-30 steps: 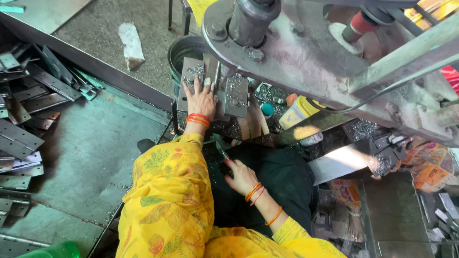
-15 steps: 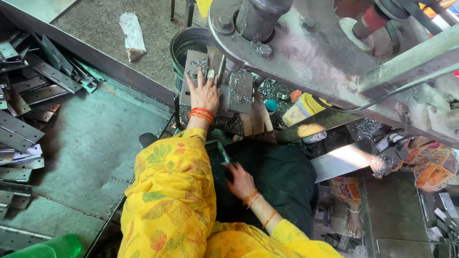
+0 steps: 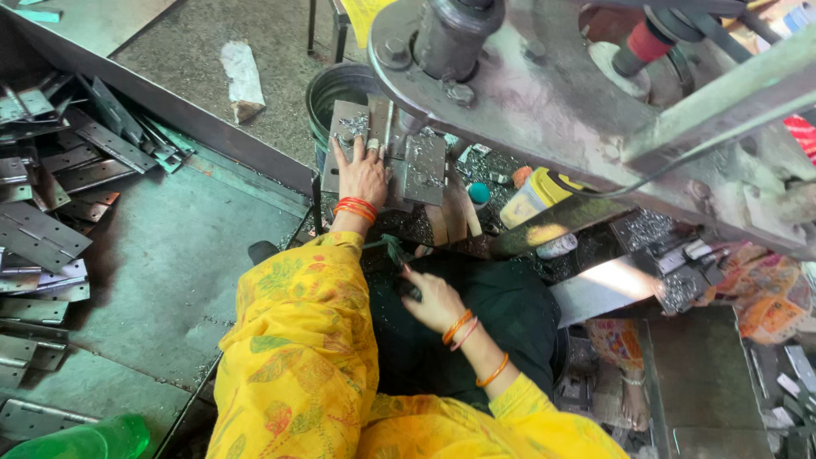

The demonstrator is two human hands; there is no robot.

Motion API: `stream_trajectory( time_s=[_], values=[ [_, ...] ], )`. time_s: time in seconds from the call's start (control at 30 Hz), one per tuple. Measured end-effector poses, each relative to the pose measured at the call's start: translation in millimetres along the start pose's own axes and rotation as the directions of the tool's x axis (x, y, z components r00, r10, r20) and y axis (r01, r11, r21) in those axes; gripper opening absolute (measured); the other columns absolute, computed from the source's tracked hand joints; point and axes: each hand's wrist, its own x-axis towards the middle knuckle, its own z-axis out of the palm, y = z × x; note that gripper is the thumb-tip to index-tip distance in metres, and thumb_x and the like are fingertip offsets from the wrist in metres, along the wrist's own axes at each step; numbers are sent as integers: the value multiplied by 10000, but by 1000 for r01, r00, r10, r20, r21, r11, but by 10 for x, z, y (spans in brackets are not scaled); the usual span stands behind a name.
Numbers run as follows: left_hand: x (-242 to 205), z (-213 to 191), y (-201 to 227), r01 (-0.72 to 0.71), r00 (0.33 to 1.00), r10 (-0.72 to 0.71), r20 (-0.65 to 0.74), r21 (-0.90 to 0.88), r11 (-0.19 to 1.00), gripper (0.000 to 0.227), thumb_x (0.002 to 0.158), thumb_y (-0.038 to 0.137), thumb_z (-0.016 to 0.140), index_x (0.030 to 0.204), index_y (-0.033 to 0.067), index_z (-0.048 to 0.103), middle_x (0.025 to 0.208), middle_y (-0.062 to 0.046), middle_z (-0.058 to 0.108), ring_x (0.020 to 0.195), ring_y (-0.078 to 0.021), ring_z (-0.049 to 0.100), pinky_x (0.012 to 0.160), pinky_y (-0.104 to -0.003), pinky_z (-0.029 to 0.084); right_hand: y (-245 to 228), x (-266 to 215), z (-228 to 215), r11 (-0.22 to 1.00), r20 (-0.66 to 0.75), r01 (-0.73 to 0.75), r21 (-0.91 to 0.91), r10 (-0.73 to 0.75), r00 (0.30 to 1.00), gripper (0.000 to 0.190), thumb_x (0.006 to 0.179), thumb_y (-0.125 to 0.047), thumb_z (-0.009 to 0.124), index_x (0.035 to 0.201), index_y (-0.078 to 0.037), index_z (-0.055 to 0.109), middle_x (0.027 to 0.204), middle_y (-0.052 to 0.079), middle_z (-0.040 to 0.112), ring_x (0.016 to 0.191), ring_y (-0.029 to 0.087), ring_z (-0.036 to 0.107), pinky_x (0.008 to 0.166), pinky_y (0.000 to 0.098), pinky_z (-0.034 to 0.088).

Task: The person operates a drill press to drill holes into rectangular metal pieces. They pick up each piece from a pile, position it under the drill, activate the machine, and then place the finished piece aside.

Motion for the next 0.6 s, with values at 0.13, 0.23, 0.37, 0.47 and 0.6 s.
stream_trajectory(
  time_s=[0.13,0.23,0.37,0.47,0.6],
  values=[
    [-180,-255,32,-37,997,37,61,-4,999,395,987,385,526,1112,89,756,1261,-49,656,1393,-330,408,1163,-761,74,-153,161,-296,999,6,44,-19,-43,999,509,802,-321,728,1270,-137,654,1071,192,728,1044,395,676,897,481,543],
    [-460,-485,91,-81,988,82,130,-10,997,392,961,408,554,1042,94,773,1193,-60,665,1362,-340,424,1148,-759,99,-258,174,-381,999,6,23,-34,-23,1000,525,780,-317,726,1264,-127,658,1089,209,718,1060,415,660,901,495,531],
    [-856,-707,131,-131,953,136,270,-36,991,384,969,408,575,1069,93,770,1156,-54,669,1345,-330,443,1211,-745,108,-335,117,-411,1000,28,-31,3,31,999,504,797,-333,705,1261,-139,667,1092,203,725,1054,405,678,913,484,543],
    [-921,-774,140,-160,987,158,31,82,984,365,927,348,602,1128,92,767,1180,-62,658,1320,-321,460,1211,-711,139,-370,111,-442,1000,18,-18,7,18,1000,495,801,-328,700,1257,-140,671,1101,205,729,1068,404,677,922,486,540],
    [-847,-771,152,-160,986,149,68,194,968,312,807,255,633,1056,109,750,1224,-96,646,1313,-351,462,1115,-723,191,-379,87,-442,998,37,-54,13,53,998,516,796,-331,698,1277,-147,663,1104,205,727,1067,405,675,921,489,539]
  ],
)
